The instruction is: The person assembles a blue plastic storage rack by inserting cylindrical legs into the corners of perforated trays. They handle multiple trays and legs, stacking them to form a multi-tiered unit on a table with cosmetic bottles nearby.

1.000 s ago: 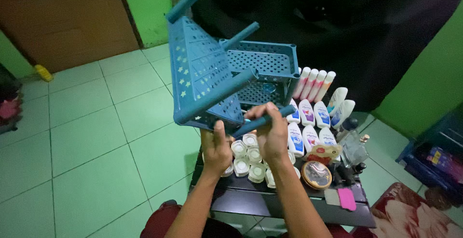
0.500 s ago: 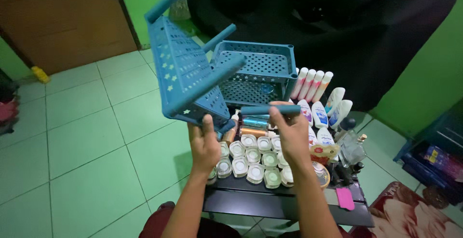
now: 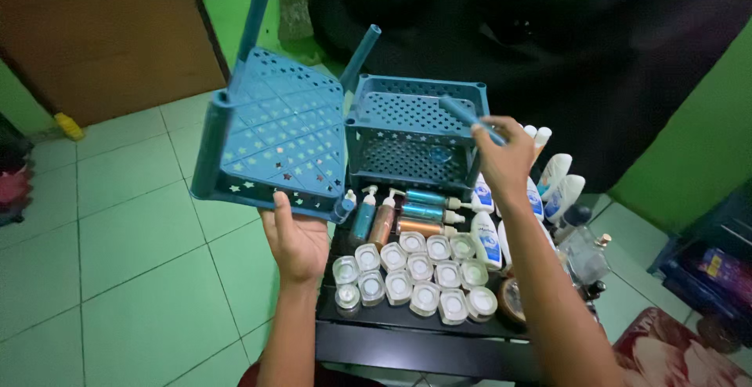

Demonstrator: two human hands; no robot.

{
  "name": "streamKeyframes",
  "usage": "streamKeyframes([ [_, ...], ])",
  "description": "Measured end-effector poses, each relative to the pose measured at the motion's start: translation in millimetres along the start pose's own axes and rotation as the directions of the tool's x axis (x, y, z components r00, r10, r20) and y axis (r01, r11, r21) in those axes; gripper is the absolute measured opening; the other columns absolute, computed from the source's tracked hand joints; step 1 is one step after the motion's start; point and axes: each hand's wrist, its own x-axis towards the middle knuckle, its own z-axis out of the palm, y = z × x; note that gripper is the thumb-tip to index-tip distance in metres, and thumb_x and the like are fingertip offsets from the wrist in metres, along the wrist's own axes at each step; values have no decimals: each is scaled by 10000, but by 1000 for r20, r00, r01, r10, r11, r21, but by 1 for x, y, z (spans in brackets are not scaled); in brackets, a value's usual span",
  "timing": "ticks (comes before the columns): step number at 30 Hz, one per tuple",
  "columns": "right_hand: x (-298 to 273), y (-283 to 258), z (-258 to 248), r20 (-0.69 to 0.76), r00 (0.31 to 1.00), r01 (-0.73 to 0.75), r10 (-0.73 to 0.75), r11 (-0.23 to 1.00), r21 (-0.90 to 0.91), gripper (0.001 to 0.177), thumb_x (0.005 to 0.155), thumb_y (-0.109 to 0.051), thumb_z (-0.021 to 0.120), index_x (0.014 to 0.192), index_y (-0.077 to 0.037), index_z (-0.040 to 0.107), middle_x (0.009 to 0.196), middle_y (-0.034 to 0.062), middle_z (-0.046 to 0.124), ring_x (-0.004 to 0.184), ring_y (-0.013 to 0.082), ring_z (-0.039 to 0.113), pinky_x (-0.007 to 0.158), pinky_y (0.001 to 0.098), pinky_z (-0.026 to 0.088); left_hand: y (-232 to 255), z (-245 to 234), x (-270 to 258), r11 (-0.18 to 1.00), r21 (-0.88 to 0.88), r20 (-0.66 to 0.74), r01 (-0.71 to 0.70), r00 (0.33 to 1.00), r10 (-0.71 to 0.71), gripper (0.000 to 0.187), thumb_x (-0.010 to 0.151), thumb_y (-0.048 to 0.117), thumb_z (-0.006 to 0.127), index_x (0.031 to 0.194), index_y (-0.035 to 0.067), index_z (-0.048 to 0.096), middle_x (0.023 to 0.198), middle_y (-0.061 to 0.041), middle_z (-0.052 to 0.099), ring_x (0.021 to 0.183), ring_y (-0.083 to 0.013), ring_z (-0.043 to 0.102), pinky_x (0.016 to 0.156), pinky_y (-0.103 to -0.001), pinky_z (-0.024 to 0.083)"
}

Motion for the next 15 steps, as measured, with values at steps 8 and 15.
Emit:
streamKeyframes([
  [8, 69, 20, 55, 237, 972, 132, -1, 834, -537, 320, 833, -253, 792, 1111, -106, 730, 1123, 118, 757, 1043, 310, 701, 932, 448, 465, 4, -8, 12, 997, -67, -40, 38, 998, -41, 521, 1105, 244, 428, 1576, 60, 303, 1557, -131, 431, 1385, -288, 490, 1132, -527, 433],
  [15, 80, 20, 65, 339, 935, 151, 104, 748, -647, 339, 880, -300, 768, 1172, -136, 713, 1099, 124, 755, 1073, 318, 687, 1023, 493, 390, 6, -14, 16, 984, -151, -65, 96, 992, -107, 508, 1100, 261, 420, 1557, 57, 335, 1549, -114, 461, 1381, -274, 510, 1128, -504, 444],
])
